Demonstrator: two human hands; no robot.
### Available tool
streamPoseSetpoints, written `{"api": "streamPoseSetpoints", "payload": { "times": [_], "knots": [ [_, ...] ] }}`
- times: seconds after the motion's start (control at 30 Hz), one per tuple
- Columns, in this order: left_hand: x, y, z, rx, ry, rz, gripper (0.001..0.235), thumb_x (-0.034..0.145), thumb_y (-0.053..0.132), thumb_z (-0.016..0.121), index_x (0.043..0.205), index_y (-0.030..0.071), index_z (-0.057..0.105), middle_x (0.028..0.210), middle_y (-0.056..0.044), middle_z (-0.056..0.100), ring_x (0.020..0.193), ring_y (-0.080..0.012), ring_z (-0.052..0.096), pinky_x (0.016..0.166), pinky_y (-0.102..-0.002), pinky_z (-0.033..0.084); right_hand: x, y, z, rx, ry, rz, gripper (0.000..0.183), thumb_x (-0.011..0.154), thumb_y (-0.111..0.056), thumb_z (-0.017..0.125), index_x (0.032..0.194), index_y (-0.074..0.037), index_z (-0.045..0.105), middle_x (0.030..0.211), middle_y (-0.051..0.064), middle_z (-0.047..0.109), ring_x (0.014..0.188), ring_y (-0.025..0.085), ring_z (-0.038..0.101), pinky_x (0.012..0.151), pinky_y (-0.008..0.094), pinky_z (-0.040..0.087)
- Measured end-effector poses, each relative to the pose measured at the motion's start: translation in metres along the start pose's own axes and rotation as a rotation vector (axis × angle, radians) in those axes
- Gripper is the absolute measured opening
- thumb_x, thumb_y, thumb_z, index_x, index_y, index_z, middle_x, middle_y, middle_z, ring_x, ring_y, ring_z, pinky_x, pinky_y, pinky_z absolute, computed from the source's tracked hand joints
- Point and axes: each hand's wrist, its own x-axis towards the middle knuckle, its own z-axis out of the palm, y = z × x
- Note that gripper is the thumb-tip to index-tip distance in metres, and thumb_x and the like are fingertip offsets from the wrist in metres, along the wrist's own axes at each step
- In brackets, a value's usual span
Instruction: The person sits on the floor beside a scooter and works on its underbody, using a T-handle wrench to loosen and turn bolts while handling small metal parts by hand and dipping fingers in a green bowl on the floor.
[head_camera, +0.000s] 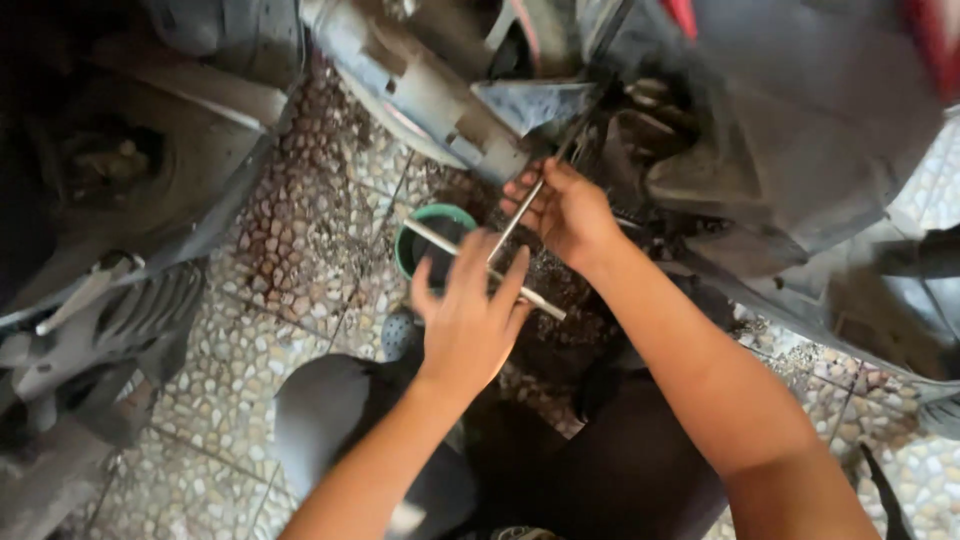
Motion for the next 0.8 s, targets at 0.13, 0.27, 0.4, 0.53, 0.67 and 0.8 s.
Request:
{"api": "streamPoseSetpoints", "payload": {
  "times": [0.13,0.27,0.4,0.53,0.67,0.8],
  "knots": [
    [0.004,0.007,-0.01,0.31,-0.137,0.197,0.025,0.106,0.024,0.054,0.108,0.004,0.068,0.1,-0.012,0.069,0.089,-0.0308,0.063,0.081,-0.048,0.051,-0.002,-0.001,0.016,-0.04,-0.041,-0.028,0.022,0.109,-0.027,0.047,0.1,-0.009,0.054,0.094,0.007,0.064,0.098,0.028,0.066,0.096,0.048,0.057],
    [0.004,0.03,-0.005,0.46,-0.25,0.272,0.03,0.107,0.024,0.056,0.108,0.0,0.073,0.103,-0.014,0.073,0.095,-0.0338,0.067,0.088,-0.051,0.056,-0.005,0.005,0.025,-0.024,0.022,-0.039,0.022,0.107,-0.03,0.048,0.1,-0.01,0.053,0.091,0.006,0.062,0.091,0.025,0.064,0.089,0.045,0.057],
    [-0.006,0.057,-0.014,-0.024,-0.383,-0.194,0.036,0.106,0.031,0.046,0.123,0.004,0.063,0.116,-0.012,0.069,0.108,-0.0272,0.067,0.088,-0.045,0.061,0.001,0.007,0.017,0.023,0.026,-0.018,0.024,0.107,-0.034,0.047,0.106,-0.011,0.055,0.083,0.003,0.057,0.074,0.019,0.054,0.073,0.038,0.051],
    [-0.026,0.066,-0.02,-0.406,-0.475,-0.562,0.044,0.105,0.037,0.04,0.134,0.008,0.055,0.127,-0.01,0.067,0.117,-0.0219,0.068,0.088,-0.041,0.065,-0.006,-0.012,0.019,0.055,0.044,-0.02,0.026,0.11,-0.035,0.047,0.11,-0.01,0.057,0.079,-0.001,0.053,0.067,0.014,0.047,0.068,0.032,0.046],
    [-0.038,0.054,-0.031,0.536,-0.712,-0.009,0.036,0.106,0.035,0.055,0.13,0.011,0.068,0.131,-0.01,0.076,0.115,-0.0292,0.077,0.094,-0.043,0.065,0.001,-0.005,-0.006,0.108,0.063,0.001,0.023,0.11,-0.034,0.049,0.105,-0.012,0.056,0.075,-0.003,0.048,0.061,0.011,0.041,0.062,0.028,0.041],
    [-0.022,0.044,-0.031,0.855,-0.724,0.396,0.041,0.102,0.017,0.056,0.142,0.021,0.064,0.14,-0.013,0.065,0.118,-0.0332,0.07,0.099,-0.044,0.06,0.0,-0.002,-0.003,0.092,0.05,0.006,0.022,0.109,-0.034,0.052,0.101,-0.014,0.055,0.07,-0.004,0.044,0.057,0.01,0.038,0.059,0.028,0.038]
  ]
}}
